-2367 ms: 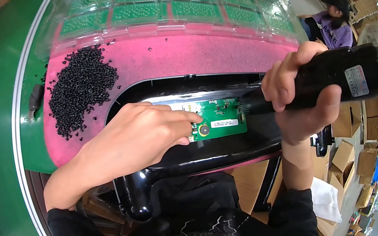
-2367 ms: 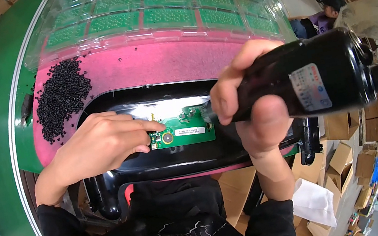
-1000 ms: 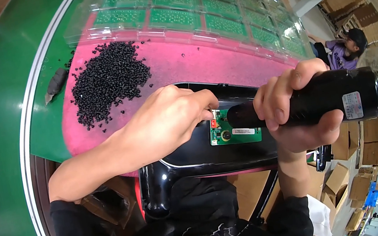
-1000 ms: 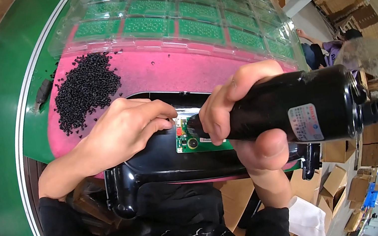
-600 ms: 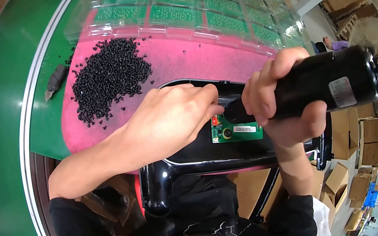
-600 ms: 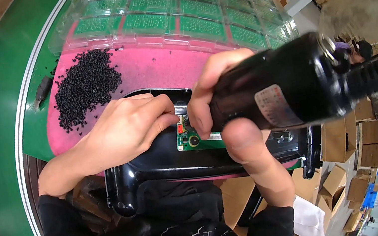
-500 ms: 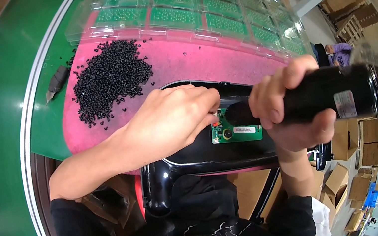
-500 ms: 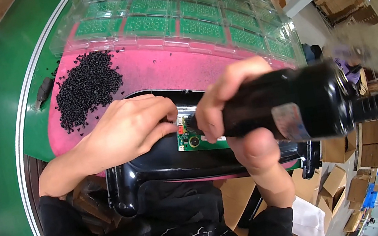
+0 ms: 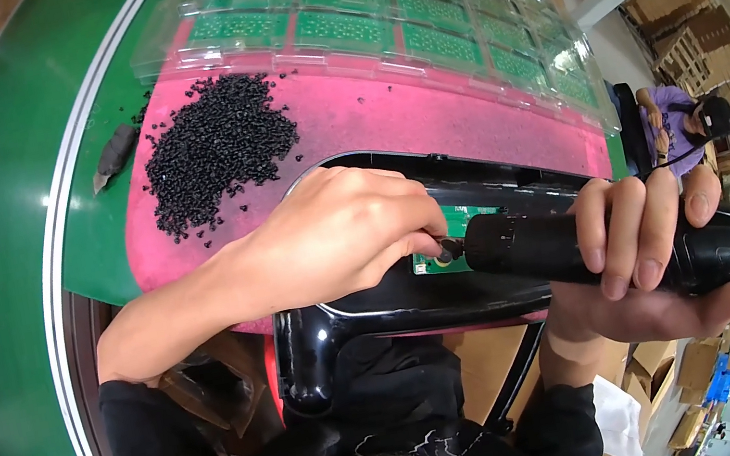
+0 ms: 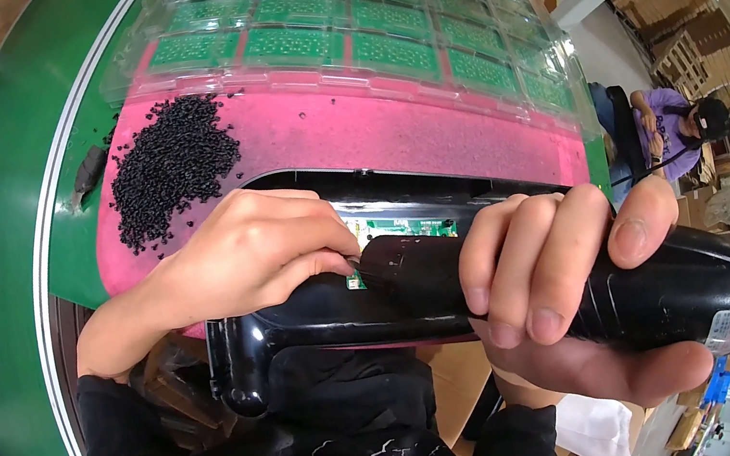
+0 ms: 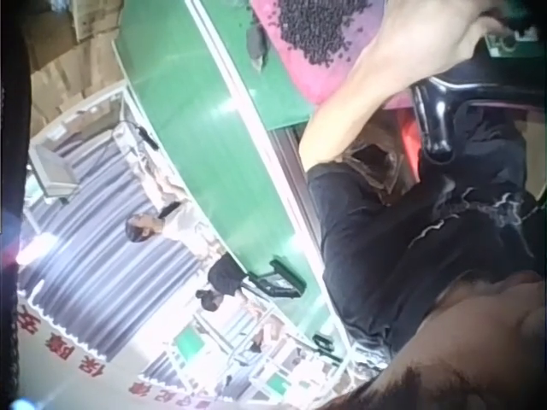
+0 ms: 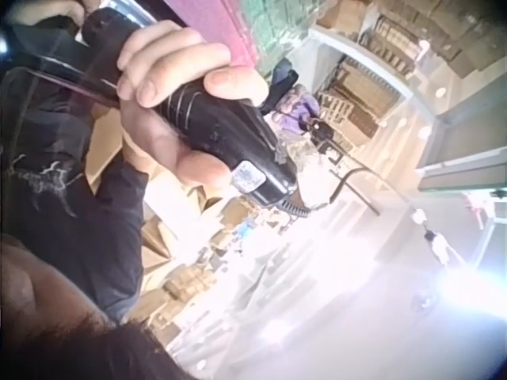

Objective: Assembling circuit boards into black plastic housings using an electric screwdriver.

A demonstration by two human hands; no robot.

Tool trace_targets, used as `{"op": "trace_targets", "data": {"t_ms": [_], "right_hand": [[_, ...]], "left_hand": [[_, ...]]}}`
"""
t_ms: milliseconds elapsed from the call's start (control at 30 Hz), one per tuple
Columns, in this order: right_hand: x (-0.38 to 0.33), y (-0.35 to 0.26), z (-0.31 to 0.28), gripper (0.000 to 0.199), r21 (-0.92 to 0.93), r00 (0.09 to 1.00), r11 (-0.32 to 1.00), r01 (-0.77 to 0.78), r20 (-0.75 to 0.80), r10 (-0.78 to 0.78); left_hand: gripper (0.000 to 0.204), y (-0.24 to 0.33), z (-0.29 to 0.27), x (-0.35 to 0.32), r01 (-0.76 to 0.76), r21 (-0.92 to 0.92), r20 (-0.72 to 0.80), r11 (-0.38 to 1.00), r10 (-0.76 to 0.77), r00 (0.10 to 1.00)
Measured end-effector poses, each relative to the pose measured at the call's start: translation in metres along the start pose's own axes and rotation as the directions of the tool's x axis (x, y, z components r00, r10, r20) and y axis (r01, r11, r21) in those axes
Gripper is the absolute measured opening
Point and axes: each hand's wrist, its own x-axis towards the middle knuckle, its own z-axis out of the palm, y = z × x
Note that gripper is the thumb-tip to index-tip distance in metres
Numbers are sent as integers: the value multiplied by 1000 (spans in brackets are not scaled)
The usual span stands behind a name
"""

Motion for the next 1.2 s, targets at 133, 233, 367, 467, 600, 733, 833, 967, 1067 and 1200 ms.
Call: {"op": "trace_targets", "data": {"t_ms": [133,233,367,467,600,733,833,967,1067,1200], "right_hand": [[-4,-1,5,51,-8,998,1000,10,-56,-10],[-8,4,3,53,-39,1000,999,-14,-19,14],[-9,11,-4,59,-83,998,995,-51,42,55],[-16,2,-5,60,-183,985,971,-154,56,166],[-21,9,-11,60,-141,983,981,-130,109,145],[-23,14,-7,65,-193,981,966,-172,53,185],[-23,18,-5,65,-215,974,960,-180,96,204],[-24,15,9,66,-306,945,905,-297,45,325],[-25,12,17,64,-346,950,887,-306,-56,306],[-25,9,13,61,-302,958,912,-277,-14,286]], "left_hand": [[20,6,1,3,-48,78,-55,996,53,997],[24,8,-3,3,-127,168,-50,977,138,989],[19,-1,3,-2,-167,246,30,955,164,986],[14,-3,-4,2,-144,302,-14,942,156,988],[11,0,-2,1,-92,279,-50,956,110,993],[14,3,-3,0,-37,297,-51,954,55,997],[16,5,0,0,-10,315,-82,949,38,996],[17,3,1,-3,-18,319,11,948,15,1000],[18,4,-1,-2,-43,284,57,958,28,998],[20,2,-2,-3,-100,243,88,965,81,993]]}}
